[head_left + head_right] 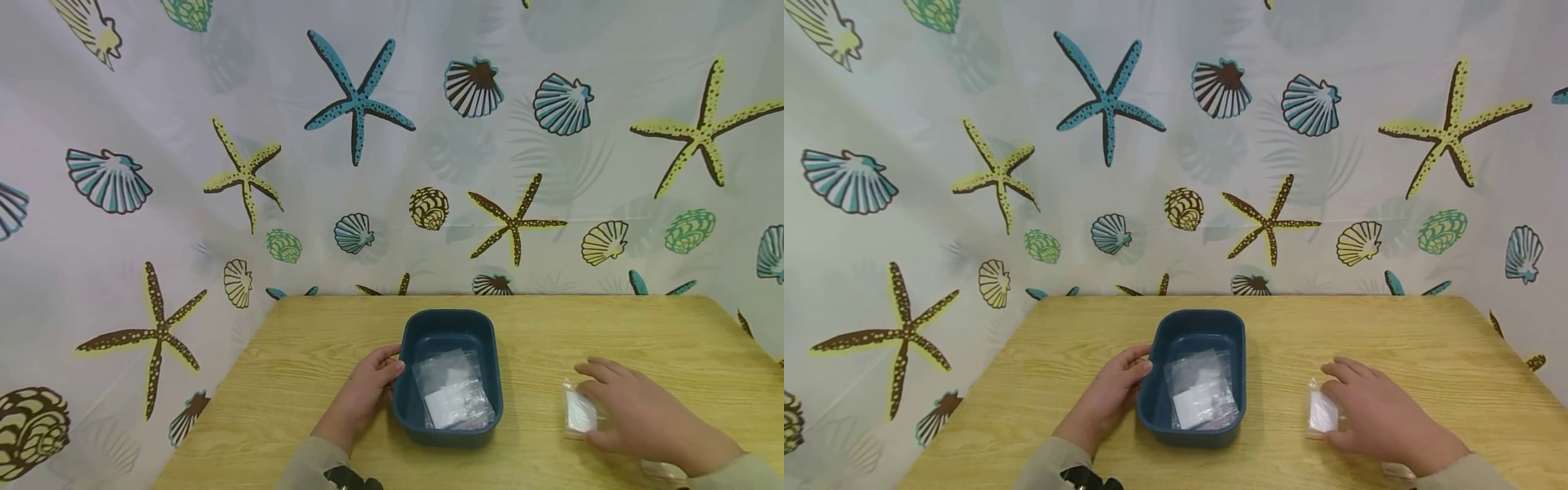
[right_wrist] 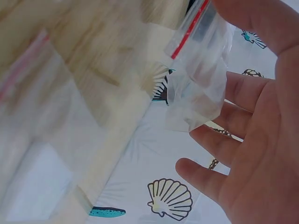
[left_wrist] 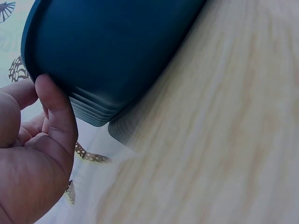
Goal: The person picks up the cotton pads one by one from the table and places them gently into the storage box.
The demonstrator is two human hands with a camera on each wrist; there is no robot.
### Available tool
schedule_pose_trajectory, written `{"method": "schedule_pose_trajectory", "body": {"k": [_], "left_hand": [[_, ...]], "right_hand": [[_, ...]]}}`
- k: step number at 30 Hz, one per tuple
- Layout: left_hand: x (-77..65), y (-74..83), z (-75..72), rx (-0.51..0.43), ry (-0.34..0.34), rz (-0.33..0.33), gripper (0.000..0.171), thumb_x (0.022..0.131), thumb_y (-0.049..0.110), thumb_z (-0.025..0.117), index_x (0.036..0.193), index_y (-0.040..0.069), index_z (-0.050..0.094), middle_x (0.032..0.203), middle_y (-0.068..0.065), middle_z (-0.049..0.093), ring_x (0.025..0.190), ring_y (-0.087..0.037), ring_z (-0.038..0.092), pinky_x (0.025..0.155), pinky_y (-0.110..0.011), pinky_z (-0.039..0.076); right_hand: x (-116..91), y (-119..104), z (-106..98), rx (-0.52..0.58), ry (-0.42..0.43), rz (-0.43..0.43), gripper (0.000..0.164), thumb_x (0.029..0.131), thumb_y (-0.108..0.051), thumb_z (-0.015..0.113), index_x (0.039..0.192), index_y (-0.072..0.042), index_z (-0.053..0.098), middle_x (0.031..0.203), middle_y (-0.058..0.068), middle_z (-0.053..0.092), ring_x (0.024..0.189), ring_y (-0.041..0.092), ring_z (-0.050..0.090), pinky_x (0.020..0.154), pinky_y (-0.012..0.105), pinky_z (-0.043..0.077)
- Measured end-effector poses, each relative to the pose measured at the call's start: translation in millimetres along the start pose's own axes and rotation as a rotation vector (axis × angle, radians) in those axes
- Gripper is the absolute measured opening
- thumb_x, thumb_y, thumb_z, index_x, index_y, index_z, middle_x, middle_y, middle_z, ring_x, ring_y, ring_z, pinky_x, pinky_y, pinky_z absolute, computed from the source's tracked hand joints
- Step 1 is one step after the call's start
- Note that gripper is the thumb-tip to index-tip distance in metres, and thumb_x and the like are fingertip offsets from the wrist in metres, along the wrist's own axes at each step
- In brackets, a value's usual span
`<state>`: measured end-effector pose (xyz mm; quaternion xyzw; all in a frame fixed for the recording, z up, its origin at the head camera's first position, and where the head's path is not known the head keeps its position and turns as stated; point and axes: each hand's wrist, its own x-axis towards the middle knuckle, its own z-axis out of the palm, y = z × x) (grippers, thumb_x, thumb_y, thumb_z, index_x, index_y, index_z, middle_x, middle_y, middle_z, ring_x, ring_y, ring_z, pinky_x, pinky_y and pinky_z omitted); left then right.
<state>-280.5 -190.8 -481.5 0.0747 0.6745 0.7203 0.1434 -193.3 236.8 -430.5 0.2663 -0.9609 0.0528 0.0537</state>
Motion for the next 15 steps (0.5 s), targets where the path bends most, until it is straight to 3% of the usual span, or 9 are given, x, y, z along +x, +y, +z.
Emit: {"method": "schedule_pose_trajectory", "body": {"k": [15], "left_hand": [[0.3, -1.4, 0.2, -0.004, 0.015, -0.002, 0.048, 0.106, 0.018, 0.056, 0.150, 0.005, 0.044, 0.117, -0.017, 0.058, 0.086, -0.019, 0.060, 0.072, -0.029, 0.053]], "right_hand": [[16, -10, -12, -0.023, 0.042, -0.048, 0.052, 0.078, -0.049, 0.082, 0.116, -0.014, 0.071, 0.142, 0.012, 0.054, 0.134, 0.041, 0.045, 0.098, 0.062, 0.044]]}}
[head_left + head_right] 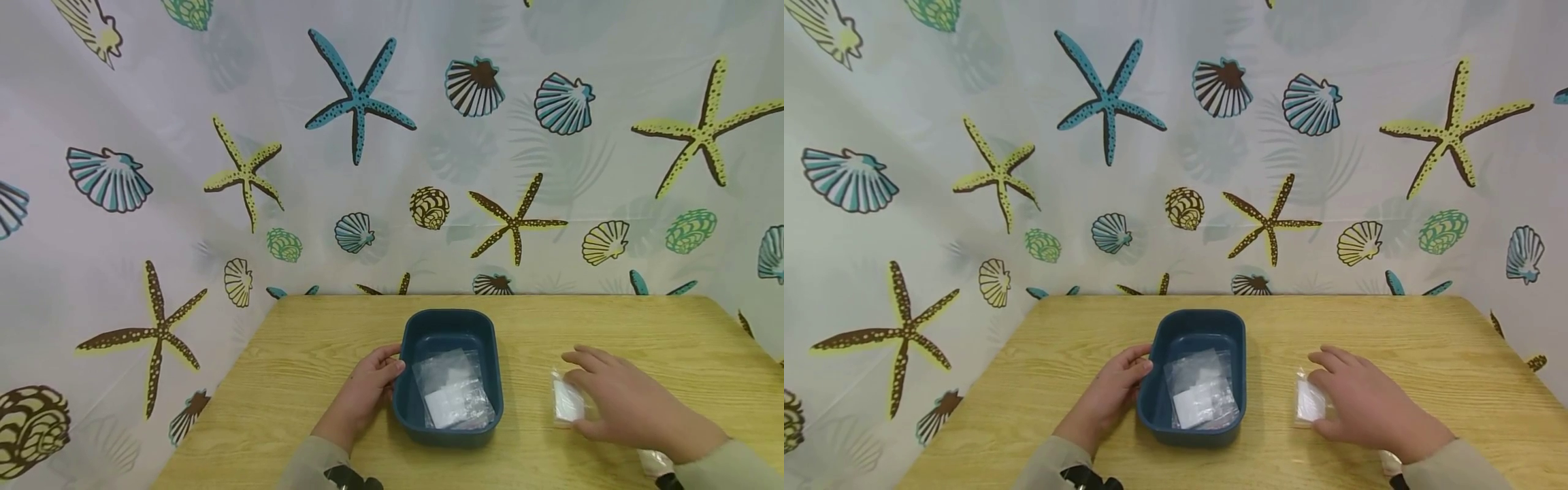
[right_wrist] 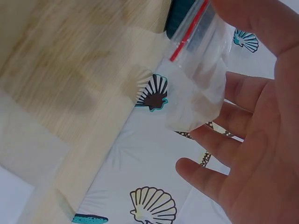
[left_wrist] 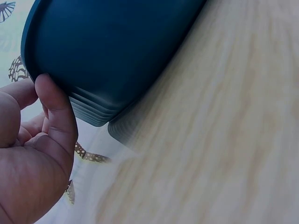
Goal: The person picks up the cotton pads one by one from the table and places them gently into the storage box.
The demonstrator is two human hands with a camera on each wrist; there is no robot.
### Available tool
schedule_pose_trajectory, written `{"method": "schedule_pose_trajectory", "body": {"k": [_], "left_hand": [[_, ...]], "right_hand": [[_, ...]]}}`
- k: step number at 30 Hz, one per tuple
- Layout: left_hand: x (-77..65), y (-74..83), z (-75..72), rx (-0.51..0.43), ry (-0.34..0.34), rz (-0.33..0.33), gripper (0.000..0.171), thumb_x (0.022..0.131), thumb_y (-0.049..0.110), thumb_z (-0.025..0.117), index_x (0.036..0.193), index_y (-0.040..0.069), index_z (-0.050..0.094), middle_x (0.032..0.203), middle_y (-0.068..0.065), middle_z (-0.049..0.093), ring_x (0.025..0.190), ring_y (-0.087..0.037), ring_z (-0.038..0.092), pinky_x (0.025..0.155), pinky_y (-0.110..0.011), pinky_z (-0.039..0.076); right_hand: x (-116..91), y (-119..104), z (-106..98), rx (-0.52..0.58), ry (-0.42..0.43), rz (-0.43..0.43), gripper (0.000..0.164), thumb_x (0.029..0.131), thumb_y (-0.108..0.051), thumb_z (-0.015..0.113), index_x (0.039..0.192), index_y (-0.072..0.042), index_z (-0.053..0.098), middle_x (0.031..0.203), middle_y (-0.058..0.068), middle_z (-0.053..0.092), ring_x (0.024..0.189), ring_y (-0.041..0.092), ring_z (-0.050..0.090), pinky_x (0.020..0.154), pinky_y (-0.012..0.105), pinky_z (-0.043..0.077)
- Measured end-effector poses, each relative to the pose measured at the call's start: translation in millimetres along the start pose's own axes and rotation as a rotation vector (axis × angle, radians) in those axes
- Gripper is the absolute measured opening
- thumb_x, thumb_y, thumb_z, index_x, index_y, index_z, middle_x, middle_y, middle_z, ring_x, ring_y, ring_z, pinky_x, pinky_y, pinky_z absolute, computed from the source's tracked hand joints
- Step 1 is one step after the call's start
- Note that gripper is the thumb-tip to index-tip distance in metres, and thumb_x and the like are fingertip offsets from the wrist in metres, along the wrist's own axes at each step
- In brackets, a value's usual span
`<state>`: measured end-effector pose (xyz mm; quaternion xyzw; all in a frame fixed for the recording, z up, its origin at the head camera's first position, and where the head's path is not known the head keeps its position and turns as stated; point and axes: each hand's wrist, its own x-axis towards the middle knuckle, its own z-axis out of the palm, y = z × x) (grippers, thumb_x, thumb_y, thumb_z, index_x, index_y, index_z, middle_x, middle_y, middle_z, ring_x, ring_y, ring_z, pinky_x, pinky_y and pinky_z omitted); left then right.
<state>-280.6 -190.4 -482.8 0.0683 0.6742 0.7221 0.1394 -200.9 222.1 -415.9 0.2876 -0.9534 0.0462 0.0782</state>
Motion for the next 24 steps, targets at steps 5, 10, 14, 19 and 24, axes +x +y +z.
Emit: {"method": "schedule_pose_trajectory", "body": {"k": [5, 10, 14, 19, 24], "left_hand": [[-0.4, 0.1, 0.1, 0.003, 0.000, 0.002, 0.048, 0.106, 0.019, 0.056, 0.150, 0.005, 0.045, 0.115, -0.015, 0.059, 0.086, -0.018, 0.059, 0.071, -0.028, 0.052], [-0.7, 0.3, 0.2, 0.015, 0.006, 0.005, 0.046, 0.106, 0.018, 0.056, 0.149, 0.005, 0.046, 0.113, -0.015, 0.059, 0.084, -0.018, 0.058, 0.070, -0.028, 0.051], [-0.7, 0.8, 0.7, 0.021, 0.009, 0.005, 0.046, 0.106, 0.017, 0.055, 0.149, 0.005, 0.046, 0.114, -0.015, 0.059, 0.085, -0.019, 0.058, 0.070, -0.028, 0.051], [-0.7, 2.3, 0.9, 0.009, 0.009, -0.006, 0.045, 0.106, 0.016, 0.055, 0.149, 0.005, 0.046, 0.112, -0.014, 0.059, 0.083, -0.018, 0.058, 0.069, -0.027, 0.050], [-0.8, 3.4, 0.7, 0.008, -0.003, -0.009, 0.046, 0.106, 0.018, 0.056, 0.149, 0.006, 0.047, 0.110, -0.014, 0.059, 0.082, -0.018, 0.057, 0.067, -0.027, 0.049]], "right_hand": [[6, -3, -3, -0.003, -0.001, -0.003, 0.054, 0.079, -0.050, 0.082, 0.117, -0.014, 0.071, 0.143, 0.013, 0.054, 0.134, 0.041, 0.045, 0.099, 0.061, 0.043], [13, -7, -6, -0.010, 0.017, -0.013, 0.053, 0.078, -0.048, 0.082, 0.116, -0.013, 0.071, 0.142, 0.013, 0.054, 0.134, 0.041, 0.045, 0.100, 0.061, 0.043], [18, -11, -11, -0.014, 0.026, -0.021, 0.052, 0.077, -0.046, 0.083, 0.115, -0.013, 0.071, 0.142, 0.013, 0.054, 0.134, 0.041, 0.045, 0.100, 0.061, 0.043], [25, -16, -17, -0.010, 0.012, -0.017, 0.054, 0.077, -0.046, 0.083, 0.116, -0.012, 0.071, 0.143, 0.013, 0.054, 0.135, 0.042, 0.044, 0.102, 0.061, 0.041], [29, -19, -18, -0.009, 0.020, -0.025, 0.053, 0.078, -0.046, 0.083, 0.117, -0.011, 0.071, 0.143, 0.013, 0.053, 0.137, 0.041, 0.043, 0.102, 0.060, 0.042]]}}
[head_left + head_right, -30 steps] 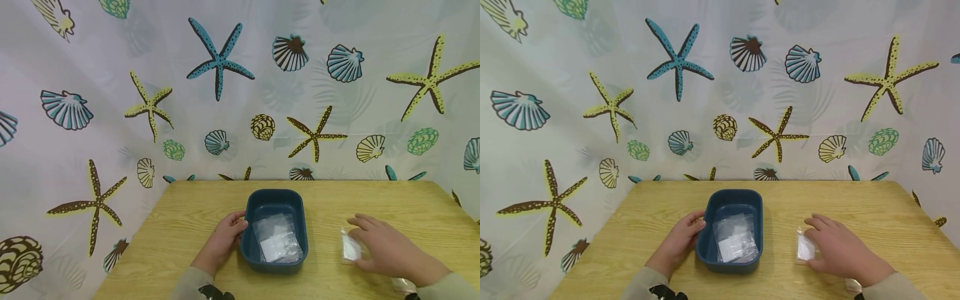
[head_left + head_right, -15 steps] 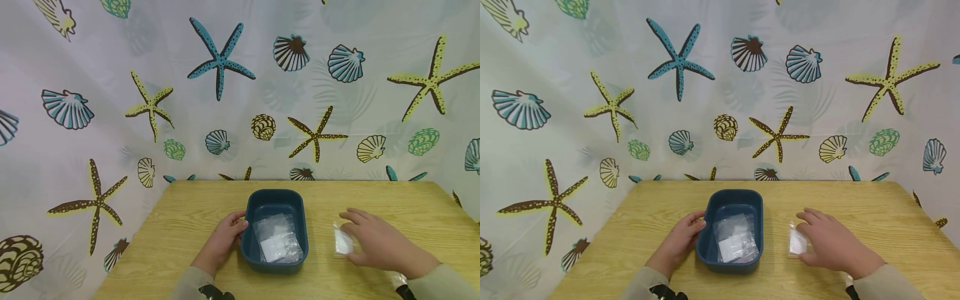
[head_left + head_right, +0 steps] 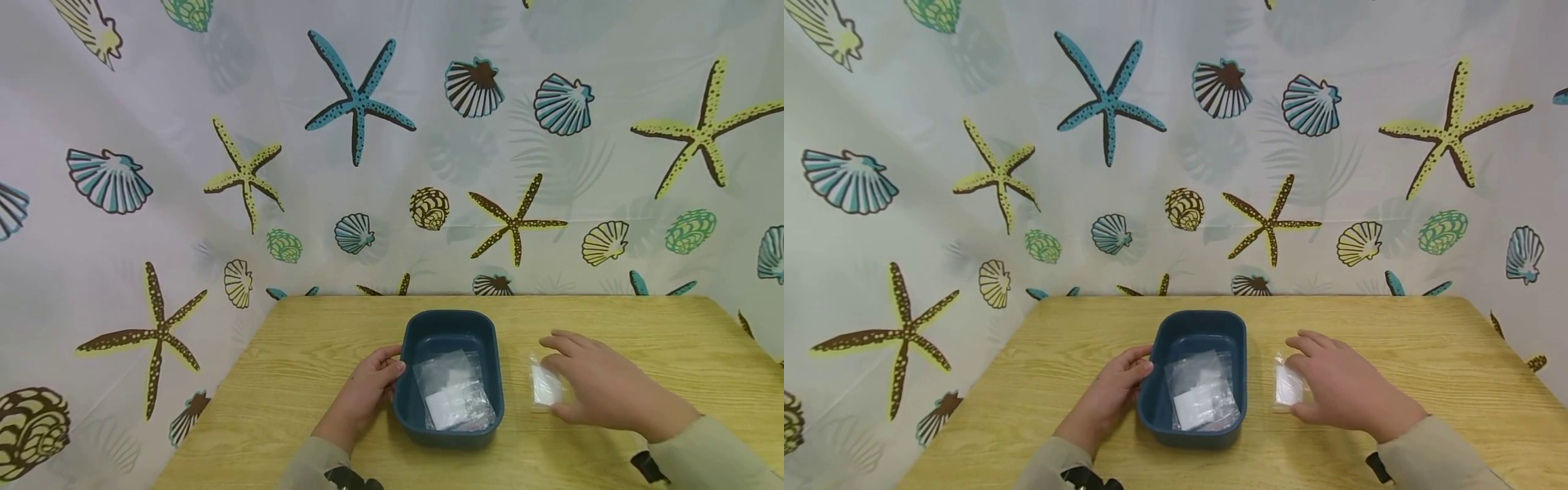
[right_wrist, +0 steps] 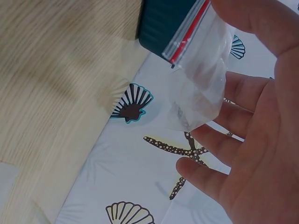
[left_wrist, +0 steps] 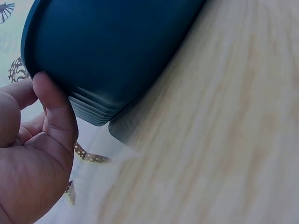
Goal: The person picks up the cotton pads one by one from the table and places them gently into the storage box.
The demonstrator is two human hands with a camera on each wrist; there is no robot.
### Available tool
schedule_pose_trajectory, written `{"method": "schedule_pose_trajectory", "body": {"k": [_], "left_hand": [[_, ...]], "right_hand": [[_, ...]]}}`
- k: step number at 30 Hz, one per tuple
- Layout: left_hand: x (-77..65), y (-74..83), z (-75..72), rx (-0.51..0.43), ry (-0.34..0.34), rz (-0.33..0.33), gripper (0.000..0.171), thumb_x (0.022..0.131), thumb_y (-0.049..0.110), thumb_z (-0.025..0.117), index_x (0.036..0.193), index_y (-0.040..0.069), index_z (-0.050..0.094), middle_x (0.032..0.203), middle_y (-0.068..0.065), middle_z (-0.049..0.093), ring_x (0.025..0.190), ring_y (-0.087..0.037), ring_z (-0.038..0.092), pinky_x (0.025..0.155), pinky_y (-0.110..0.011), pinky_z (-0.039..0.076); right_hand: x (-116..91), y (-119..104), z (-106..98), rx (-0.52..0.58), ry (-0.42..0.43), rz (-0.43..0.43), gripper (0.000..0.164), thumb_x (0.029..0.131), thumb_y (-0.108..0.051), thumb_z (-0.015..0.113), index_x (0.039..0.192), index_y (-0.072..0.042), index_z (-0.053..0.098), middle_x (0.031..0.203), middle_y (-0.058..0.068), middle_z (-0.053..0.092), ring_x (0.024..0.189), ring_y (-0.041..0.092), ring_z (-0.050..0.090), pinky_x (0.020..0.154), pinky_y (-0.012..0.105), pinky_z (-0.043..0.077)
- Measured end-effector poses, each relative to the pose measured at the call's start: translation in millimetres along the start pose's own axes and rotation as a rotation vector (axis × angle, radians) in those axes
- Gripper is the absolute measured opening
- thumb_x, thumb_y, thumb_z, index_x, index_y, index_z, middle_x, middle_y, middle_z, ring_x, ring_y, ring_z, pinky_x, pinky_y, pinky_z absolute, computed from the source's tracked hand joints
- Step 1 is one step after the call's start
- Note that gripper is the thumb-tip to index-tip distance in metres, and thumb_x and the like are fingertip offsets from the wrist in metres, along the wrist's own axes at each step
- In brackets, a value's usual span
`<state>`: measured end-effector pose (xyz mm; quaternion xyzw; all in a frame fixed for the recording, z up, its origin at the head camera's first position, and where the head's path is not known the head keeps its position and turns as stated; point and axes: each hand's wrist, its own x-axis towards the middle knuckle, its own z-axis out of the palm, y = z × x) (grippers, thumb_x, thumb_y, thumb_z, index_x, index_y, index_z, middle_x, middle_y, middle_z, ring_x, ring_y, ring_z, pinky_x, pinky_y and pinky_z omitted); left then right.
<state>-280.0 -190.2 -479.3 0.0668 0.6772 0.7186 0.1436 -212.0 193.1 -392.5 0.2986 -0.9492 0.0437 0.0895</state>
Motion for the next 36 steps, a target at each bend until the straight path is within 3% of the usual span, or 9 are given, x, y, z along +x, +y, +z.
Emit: {"method": "schedule_pose_trajectory", "body": {"k": [18, 36], "left_hand": [[-0.7, 1.1, 0.6, 0.005, -0.006, 0.000, 0.046, 0.106, 0.018, 0.054, 0.150, 0.005, 0.045, 0.111, -0.016, 0.058, 0.082, -0.019, 0.056, 0.067, -0.027, 0.049], [1.6, 0.0, 1.0, -0.004, 0.003, -0.007, 0.044, 0.107, 0.016, 0.054, 0.149, 0.005, 0.046, 0.114, -0.016, 0.059, 0.085, -0.020, 0.059, 0.071, -0.029, 0.053]], "right_hand": [[26, -15, -10, 0.003, 0.029, -0.067, 0.055, 0.081, -0.044, 0.081, 0.122, -0.010, 0.070, 0.146, 0.013, 0.051, 0.138, 0.038, 0.042, 0.103, 0.058, 0.042], [60, -37, 4, 0.074, 0.025, -0.098, 0.055, 0.083, -0.043, 0.080, 0.124, -0.009, 0.069, 0.147, 0.014, 0.050, 0.139, 0.038, 0.041, 0.108, 0.056, 0.039]]}}
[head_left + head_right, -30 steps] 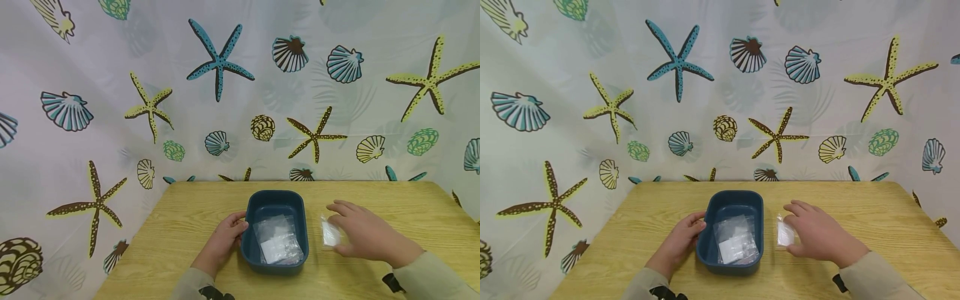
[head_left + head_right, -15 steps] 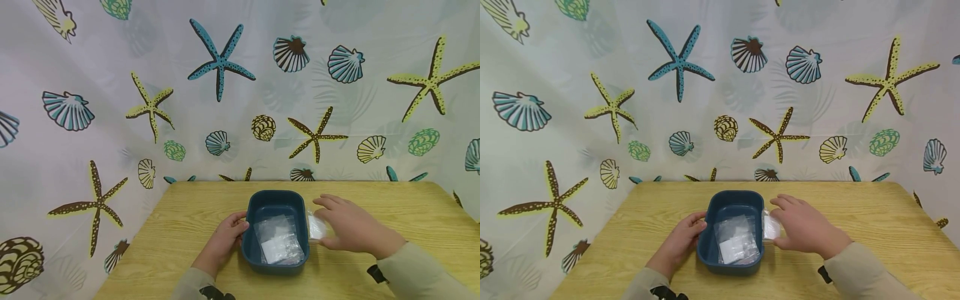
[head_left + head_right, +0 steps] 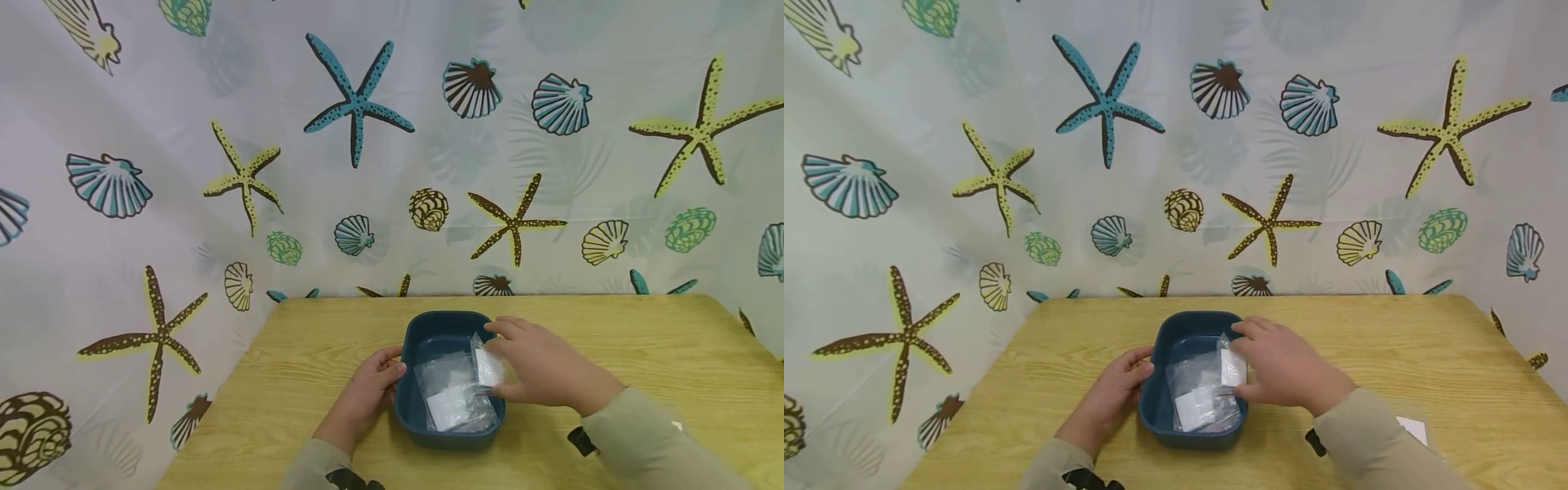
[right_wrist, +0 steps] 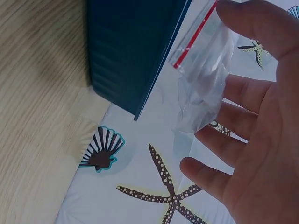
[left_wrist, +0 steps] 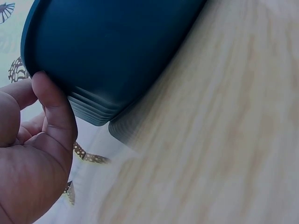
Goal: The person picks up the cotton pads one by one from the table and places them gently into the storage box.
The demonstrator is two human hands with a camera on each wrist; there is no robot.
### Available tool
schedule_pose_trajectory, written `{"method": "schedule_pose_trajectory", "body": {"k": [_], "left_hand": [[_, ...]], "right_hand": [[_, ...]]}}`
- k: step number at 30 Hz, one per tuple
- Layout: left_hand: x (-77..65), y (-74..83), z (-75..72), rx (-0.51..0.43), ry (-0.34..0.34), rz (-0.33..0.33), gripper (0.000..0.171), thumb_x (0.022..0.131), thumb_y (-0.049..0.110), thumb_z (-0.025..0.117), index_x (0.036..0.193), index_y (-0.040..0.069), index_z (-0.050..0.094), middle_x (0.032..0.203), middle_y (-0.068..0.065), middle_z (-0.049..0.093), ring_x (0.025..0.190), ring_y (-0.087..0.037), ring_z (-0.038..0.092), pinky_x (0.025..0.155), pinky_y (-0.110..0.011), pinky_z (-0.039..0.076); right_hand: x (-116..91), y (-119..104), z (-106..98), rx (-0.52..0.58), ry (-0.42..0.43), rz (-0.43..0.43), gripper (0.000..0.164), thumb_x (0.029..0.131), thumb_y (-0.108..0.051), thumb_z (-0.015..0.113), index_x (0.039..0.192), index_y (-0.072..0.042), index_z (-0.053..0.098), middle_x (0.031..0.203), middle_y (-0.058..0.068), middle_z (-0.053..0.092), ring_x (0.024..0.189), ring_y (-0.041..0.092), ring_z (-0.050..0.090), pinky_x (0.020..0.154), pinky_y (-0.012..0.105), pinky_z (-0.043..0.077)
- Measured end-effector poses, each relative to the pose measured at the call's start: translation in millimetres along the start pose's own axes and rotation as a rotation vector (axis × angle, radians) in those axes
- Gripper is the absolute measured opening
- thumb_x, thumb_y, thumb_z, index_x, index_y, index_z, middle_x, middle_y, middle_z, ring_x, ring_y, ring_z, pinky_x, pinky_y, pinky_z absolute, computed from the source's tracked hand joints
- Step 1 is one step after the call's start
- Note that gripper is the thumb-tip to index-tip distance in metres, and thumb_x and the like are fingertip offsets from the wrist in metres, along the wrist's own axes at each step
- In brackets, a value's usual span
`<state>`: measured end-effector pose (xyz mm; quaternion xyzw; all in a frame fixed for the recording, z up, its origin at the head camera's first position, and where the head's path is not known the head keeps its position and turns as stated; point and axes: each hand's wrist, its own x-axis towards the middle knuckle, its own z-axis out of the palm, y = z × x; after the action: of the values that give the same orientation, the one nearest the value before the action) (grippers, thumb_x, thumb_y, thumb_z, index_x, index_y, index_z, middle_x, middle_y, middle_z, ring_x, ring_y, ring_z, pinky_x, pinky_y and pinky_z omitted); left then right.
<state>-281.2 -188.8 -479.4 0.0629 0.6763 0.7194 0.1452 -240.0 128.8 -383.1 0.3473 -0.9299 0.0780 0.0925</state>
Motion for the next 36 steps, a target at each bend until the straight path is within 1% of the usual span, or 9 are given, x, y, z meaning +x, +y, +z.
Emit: {"method": "schedule_pose_trajectory", "body": {"k": [5, 9, 15, 21, 26, 29, 36], "left_hand": [[0.2, -1.9, -0.4, -0.014, 0.002, 0.000, 0.044, 0.107, 0.014, 0.053, 0.149, 0.004, 0.045, 0.114, -0.016, 0.060, 0.083, -0.019, 0.059, 0.071, -0.029, 0.053], [-0.3, -1.9, -0.9, -0.011, 0.005, -0.004, 0.044, 0.107, 0.015, 0.054, 0.149, 0.005, 0.045, 0.114, -0.016, 0.059, 0.083, -0.019, 0.058, 0.070, -0.029, 0.052], [-1.1, -1.3, -1.1, 0.008, 0.002, 0.001, 0.045, 0.106, 0.018, 0.055, 0.149, 0.006, 0.046, 0.111, -0.014, 0.059, 0.082, -0.018, 0.056, 0.069, -0.028, 0.050], [-1.6, -0.8, -1.4, 0.008, -0.002, -0.004, 0.047, 0.106, 0.020, 0.057, 0.150, 0.007, 0.046, 0.114, -0.015, 0.059, 0.083, -0.019, 0.057, 0.070, -0.029, 0.051], [-1.4, -0.1, -1.4, 0.016, 0.002, -0.006, 0.048, 0.105, 0.022, 0.058, 0.149, 0.007, 0.046, 0.112, -0.013, 0.058, 0.082, -0.018, 0.055, 0.069, -0.028, 0.049], [-0.6, -0.7, -1.8, 0.030, 0.007, -0.010, 0.048, 0.105, 0.024, 0.059, 0.148, 0.008, 0.048, 0.113, -0.014, 0.059, 0.084, -0.019, 0.056, 0.070, -0.028, 0.050], [0.8, -2.8, -1.9, 0.043, 0.014, -0.007, 0.049, 0.104, 0.027, 0.060, 0.148, 0.009, 0.049, 0.115, -0.014, 0.059, 0.087, -0.020, 0.058, 0.073, -0.029, 0.052]], "right_hand": [[9, -6, 2, -0.008, 0.003, -0.022, 0.055, 0.084, -0.043, 0.079, 0.125, -0.009, 0.069, 0.146, 0.014, 0.051, 0.137, 0.036, 0.044, 0.107, 0.054, 0.040], [15, -10, 3, -0.019, -0.002, -0.023, 0.055, 0.084, -0.044, 0.078, 0.127, -0.009, 0.068, 0.147, 0.014, 0.050, 0.137, 0.035, 0.044, 0.108, 0.052, 0.039], [24, -15, 4, -0.009, -0.017, -0.006, 0.059, 0.084, -0.047, 0.078, 0.129, -0.011, 0.067, 0.149, 0.012, 0.049, 0.140, 0.035, 0.041, 0.109, 0.052, 0.038], [31, -18, 5, -0.013, -0.013, -0.018, 0.061, 0.083, -0.048, 0.078, 0.130, -0.011, 0.067, 0.150, 0.012, 0.048, 0.140, 0.035, 0.041, 0.109, 0.053, 0.039], [33, -20, 6, -0.014, -0.041, -0.021, 0.066, 0.084, -0.048, 0.078, 0.136, -0.009, 0.064, 0.151, 0.013, 0.046, 0.140, 0.036, 0.041, 0.109, 0.054, 0.038], [33, -20, 7, -0.024, -0.067, -0.011, 0.069, 0.085, -0.048, 0.077, 0.138, -0.007, 0.062, 0.153, 0.014, 0.045, 0.140, 0.036, 0.040, 0.109, 0.054, 0.038], [29, -17, 7, -0.015, -0.071, 0.007, 0.063, 0.085, -0.046, 0.077, 0.134, -0.008, 0.065, 0.152, 0.015, 0.045, 0.139, 0.037, 0.042, 0.108, 0.055, 0.038]]}}
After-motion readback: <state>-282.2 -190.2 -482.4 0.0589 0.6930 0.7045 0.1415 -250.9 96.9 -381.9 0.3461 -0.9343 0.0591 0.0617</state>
